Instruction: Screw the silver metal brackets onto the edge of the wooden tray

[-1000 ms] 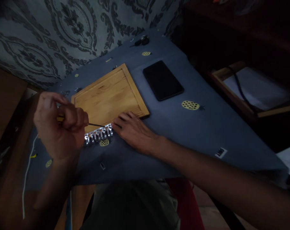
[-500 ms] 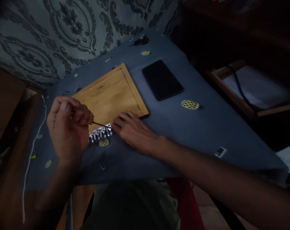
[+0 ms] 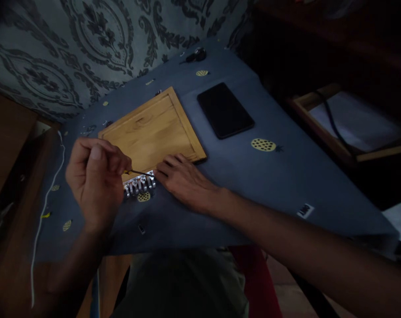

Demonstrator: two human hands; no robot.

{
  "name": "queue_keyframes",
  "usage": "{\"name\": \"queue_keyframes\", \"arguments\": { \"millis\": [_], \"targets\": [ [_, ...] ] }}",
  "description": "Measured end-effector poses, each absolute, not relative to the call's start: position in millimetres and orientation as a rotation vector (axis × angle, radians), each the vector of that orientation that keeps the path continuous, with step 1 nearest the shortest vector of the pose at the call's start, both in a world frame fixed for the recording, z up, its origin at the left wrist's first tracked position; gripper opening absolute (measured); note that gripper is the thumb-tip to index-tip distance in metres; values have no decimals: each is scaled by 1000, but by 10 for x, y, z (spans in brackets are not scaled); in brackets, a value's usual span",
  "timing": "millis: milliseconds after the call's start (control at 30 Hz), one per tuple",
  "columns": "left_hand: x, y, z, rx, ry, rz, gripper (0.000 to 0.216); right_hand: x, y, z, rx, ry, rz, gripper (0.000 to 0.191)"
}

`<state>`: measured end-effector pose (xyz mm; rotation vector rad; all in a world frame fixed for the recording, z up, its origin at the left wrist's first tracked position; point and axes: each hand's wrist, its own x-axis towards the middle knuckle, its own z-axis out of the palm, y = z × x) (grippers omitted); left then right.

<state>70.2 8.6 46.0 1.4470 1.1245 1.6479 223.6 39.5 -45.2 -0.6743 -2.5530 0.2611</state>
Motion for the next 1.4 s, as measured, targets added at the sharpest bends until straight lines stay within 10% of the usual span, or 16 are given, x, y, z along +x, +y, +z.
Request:
{"name": "queue_keyframes", "arguments": {
  "millis": [1400],
  "targets": [
    [824, 219, 500, 1270, 1078, 1583, 33, 2216, 399, -456, -710, -2576, 196, 26]
  ]
}}
